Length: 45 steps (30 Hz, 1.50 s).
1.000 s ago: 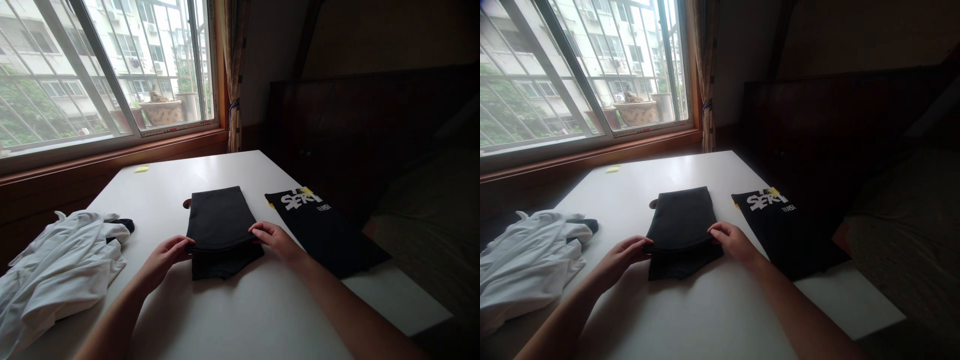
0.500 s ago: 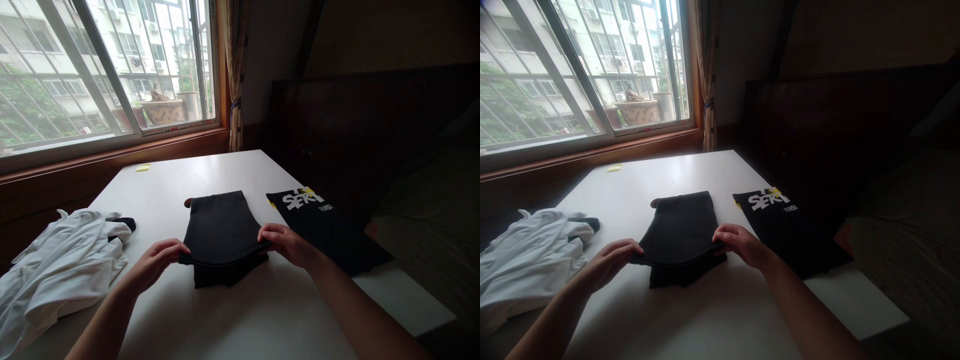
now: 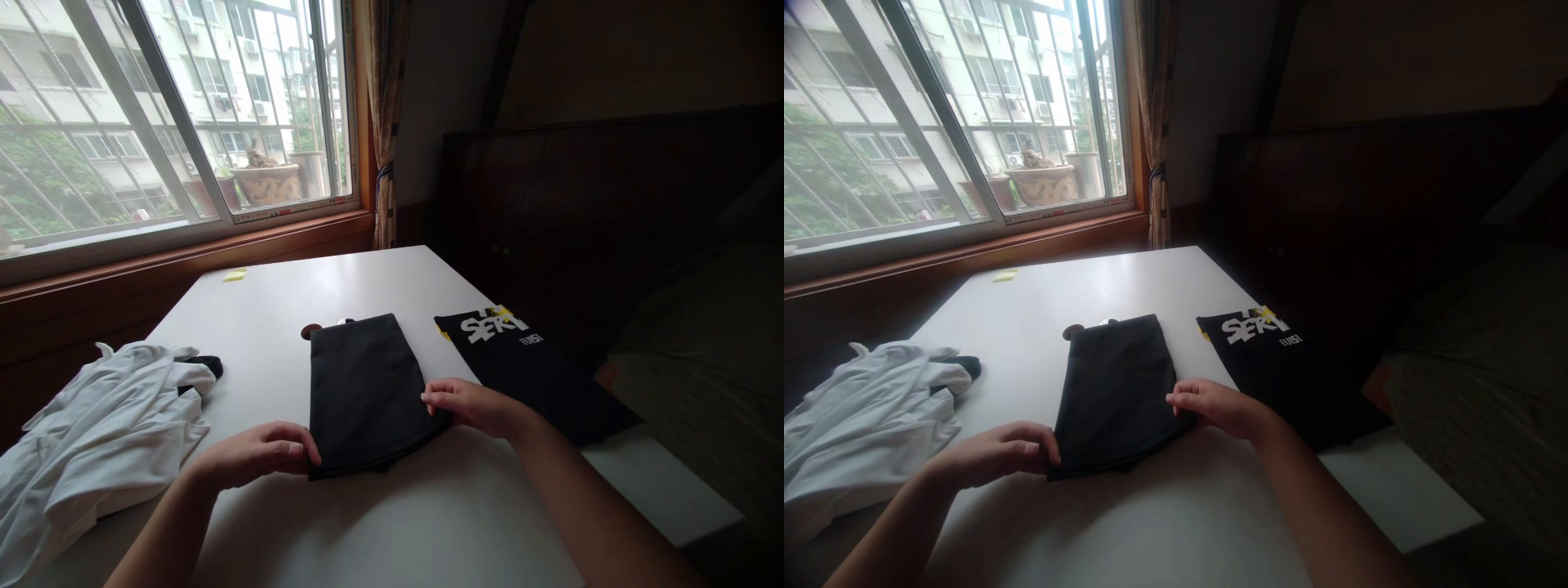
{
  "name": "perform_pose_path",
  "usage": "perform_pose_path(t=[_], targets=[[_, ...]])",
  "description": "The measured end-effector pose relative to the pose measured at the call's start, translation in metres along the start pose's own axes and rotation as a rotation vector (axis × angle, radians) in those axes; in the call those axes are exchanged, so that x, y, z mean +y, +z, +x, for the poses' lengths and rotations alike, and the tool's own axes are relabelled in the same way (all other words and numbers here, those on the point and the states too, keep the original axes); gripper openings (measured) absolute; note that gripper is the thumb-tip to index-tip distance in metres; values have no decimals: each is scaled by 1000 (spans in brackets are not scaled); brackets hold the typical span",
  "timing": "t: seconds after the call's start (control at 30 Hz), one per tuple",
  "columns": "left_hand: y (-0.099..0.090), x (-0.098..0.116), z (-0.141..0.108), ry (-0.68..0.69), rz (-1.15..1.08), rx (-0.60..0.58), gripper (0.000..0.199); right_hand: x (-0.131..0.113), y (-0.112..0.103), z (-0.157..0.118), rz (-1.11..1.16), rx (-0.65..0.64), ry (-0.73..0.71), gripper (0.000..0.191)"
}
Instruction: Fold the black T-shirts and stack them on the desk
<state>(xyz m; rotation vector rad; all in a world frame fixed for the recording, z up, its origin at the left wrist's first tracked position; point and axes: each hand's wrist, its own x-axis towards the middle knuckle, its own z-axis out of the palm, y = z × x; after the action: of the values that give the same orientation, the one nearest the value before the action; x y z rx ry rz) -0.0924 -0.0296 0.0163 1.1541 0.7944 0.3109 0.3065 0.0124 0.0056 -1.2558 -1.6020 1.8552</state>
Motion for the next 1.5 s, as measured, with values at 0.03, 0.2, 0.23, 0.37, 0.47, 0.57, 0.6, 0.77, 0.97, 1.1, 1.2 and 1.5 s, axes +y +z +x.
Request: perform_pose_path(t=[0.03,0.2,0.23,0.37,0.47,0.57,0.6,0.77,0.97,1.1,1.2,1.5], targets=[[-1,0,-1,-4,9,2,32,0,-1,0,-13,-6,-4,40],[-5,0,-3,-24,66,9,34,0,-4,-2,-82,-75,24,43],[-6,-1,-3,-40,85,1,35,0,-5,-3,-93,-103,38,44],[-9,-6,-2,-120,122,-24,39,-1,-10,-7,-157,-181,80,43],[-9,-8,-1,-152,122,-23,40,-1,-14,-10,-195,-223,135,43],[-6,-5,0,-135,151,9,37,0,-19,-10,-232,-237,196,44],[-5,-2,1,-110,174,37,36,1,-20,-9,-252,-227,212,44],[11,11,10,245,502,340,31,-1,-13,-5,-322,-62,85,37],[39,6,34,563,953,351,14,-4,14,3,-542,79,-391,13],[47,-1,44,480,1163,279,4,0,17,6,-753,18,-412,6],[50,-1,44,364,1213,271,16,0,13,5,-745,-13,-341,9],[52,5,37,370,1251,253,32,-4,14,-1,-629,-146,-278,16]])
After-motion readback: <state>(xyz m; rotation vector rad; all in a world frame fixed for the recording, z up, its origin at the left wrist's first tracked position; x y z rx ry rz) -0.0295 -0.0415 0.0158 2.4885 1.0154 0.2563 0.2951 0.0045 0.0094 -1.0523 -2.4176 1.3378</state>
